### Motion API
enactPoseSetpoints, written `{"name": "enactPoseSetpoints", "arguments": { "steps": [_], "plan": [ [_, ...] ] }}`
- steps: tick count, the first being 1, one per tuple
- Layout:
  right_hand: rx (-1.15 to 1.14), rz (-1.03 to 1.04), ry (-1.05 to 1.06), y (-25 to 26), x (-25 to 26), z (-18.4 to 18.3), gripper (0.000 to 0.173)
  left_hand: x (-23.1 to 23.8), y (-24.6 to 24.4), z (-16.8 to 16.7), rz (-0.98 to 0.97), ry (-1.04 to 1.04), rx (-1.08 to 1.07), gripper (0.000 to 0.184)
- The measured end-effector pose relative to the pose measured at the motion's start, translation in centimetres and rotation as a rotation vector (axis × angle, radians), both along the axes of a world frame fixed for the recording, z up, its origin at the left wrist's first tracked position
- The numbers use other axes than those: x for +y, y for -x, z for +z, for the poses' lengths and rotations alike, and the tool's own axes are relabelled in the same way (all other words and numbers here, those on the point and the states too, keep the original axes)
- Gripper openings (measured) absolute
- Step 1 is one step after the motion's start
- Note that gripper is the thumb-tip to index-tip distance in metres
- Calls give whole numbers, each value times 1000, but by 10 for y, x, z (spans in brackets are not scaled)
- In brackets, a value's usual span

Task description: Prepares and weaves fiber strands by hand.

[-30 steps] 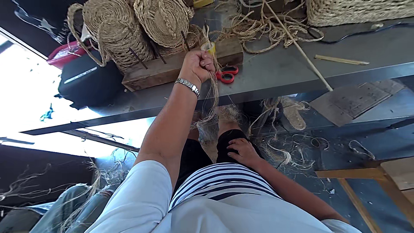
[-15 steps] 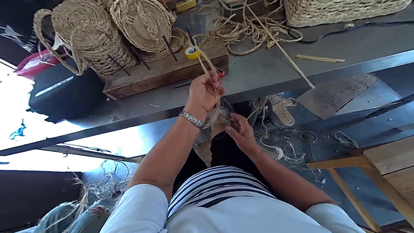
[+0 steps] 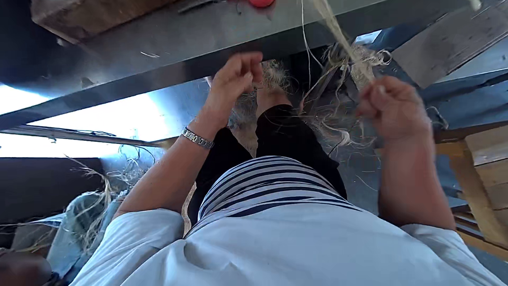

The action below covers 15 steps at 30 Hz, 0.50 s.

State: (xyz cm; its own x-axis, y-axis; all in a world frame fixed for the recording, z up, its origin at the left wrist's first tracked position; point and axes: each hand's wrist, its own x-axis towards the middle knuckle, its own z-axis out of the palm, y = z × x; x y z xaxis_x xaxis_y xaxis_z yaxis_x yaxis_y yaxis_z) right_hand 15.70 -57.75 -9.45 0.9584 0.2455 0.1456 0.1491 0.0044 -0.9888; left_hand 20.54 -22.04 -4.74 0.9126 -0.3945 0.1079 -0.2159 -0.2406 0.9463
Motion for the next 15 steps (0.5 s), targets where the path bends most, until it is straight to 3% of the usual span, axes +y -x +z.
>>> {"name": "enactPoseSetpoints", "arguments": {
  "steps": [3,6,10,13,15],
  "plan": [
    [-14,-111,119,10,-47,-7,17,39,-22,-57,-10,-512,-151,45],
    [27,-211,163,23,-69,-7,18,52,-46,-92,39,-912,-30,65],
    [81,-314,144,36,-89,-16,19,43,-65,-130,28,-1059,137,76],
    [171,-385,183,40,-114,-38,22,50,-72,-158,-17,-993,301,47],
    [254,-432,205,44,-129,-55,22,60,-70,-158,-36,-900,302,37]
  ]
}}
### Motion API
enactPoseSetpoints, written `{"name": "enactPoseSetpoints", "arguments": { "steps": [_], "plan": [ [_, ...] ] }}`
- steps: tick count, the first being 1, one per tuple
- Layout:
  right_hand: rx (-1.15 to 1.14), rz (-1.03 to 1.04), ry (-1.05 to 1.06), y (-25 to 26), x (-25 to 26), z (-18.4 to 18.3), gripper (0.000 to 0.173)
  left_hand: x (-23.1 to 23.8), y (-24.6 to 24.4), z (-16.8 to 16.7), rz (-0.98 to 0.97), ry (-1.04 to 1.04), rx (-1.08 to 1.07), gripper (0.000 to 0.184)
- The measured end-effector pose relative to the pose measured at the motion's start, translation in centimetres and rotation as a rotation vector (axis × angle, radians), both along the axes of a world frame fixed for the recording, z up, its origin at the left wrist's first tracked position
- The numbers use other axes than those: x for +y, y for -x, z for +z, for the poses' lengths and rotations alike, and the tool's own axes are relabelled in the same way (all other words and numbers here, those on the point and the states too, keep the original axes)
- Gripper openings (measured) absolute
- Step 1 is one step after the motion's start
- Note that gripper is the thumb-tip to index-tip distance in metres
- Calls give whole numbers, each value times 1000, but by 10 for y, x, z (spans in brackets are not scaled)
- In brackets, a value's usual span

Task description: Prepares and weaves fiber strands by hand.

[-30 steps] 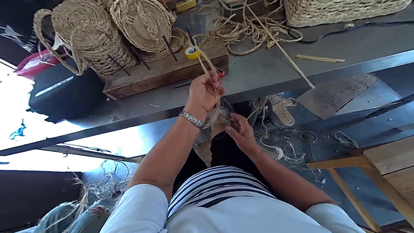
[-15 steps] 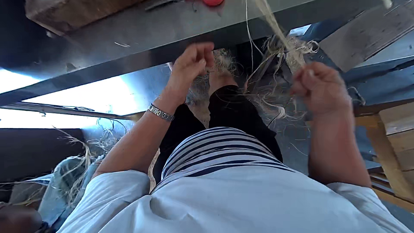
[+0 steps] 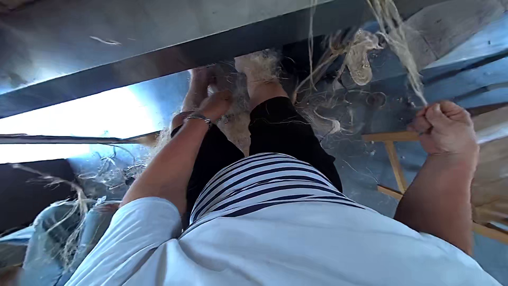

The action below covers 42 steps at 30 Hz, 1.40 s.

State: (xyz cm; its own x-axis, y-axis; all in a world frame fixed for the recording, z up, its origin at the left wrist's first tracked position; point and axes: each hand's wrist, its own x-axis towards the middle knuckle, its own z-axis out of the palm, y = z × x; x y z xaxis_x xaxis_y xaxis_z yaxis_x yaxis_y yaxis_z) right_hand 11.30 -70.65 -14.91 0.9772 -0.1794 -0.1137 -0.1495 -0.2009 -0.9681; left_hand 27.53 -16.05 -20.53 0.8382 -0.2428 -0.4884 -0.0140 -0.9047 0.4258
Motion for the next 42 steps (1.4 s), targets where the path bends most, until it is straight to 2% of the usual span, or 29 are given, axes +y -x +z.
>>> {"name": "enactPoseSetpoints", "arguments": {
  "steps": [2,4,7,13,16,20,22,24,25,28,32,36,39,42],
  "plan": [
    [67,-26,2,9,-11,-12,21,13,5,10,4,30,-61,37],
    [103,-5,1,12,-17,-25,21,33,11,32,93,22,-92,41],
    [208,-6,13,17,-20,-49,20,90,23,51,236,-34,-175,41],
    [384,-110,-35,61,-26,-99,18,205,76,40,771,-307,-170,46],
    [543,-189,-46,90,-31,-123,15,246,105,14,811,-432,-142,44],
    [734,-353,44,126,-37,-141,17,251,140,-7,935,-288,-151,46],
    [836,-390,179,148,-43,-143,28,250,151,-15,964,-269,-122,45],
    [917,-447,209,175,-51,-140,44,247,158,-18,996,-264,-74,45],
    [947,-479,252,190,-52,-138,47,250,164,-21,991,-278,-65,46],
    [1044,-543,439,224,-50,-118,50,245,174,-15,989,-311,-77,47],
    [1103,-659,526,266,-59,-112,47,240,169,-10,992,-321,-144,47],
    [1033,-702,502,254,-47,-105,46,235,164,-4,1008,-214,-144,47],
    [1024,-670,501,233,-48,-111,46,237,160,-16,1093,-60,-132,48],
    [1040,-565,632,208,-44,-107,50,243,158,-33,1156,1,-83,48]
  ]
}}
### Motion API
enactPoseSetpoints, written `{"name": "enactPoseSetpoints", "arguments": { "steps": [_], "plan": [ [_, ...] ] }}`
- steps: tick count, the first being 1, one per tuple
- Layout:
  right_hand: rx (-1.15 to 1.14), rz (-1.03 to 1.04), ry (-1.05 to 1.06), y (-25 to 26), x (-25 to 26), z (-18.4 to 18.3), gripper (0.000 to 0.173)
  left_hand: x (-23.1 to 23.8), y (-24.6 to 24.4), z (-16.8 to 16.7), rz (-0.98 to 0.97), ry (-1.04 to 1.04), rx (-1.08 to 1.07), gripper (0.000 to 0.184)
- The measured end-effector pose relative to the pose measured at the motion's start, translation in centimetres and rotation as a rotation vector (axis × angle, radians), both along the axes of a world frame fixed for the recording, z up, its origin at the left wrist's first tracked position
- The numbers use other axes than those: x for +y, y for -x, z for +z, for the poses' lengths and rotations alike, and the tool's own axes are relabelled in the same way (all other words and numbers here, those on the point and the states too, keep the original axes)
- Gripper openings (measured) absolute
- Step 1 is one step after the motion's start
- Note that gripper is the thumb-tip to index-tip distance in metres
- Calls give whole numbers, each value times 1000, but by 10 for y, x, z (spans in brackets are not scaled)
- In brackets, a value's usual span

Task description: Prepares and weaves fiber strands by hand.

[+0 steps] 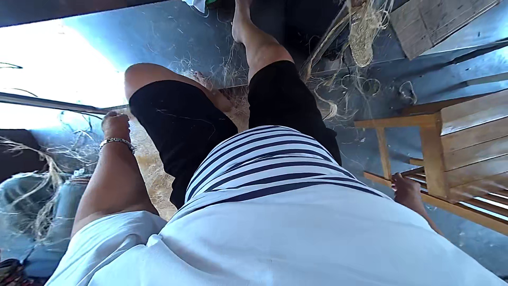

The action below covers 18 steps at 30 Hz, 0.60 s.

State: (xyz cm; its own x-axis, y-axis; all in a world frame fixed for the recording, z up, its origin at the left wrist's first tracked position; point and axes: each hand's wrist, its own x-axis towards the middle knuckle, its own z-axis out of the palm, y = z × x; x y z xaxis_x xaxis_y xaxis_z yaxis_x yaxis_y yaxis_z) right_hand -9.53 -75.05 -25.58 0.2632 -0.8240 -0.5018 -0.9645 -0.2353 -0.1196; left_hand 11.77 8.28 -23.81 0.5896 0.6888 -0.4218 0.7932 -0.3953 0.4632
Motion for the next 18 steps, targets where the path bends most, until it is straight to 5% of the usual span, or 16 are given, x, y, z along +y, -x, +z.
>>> {"name": "enactPoseSetpoints", "arguments": {
  "steps": [4,15,18],
  "plan": [
    [33,203,60,-45,26,32,63,6,10,-24,25,51,57,45],
    [-801,765,265,-179,110,119,45,-19,31,-44,-24,187,29,40],
    [-965,1053,201,-207,154,138,48,-48,28,-13,20,210,124,39]
  ]
}}
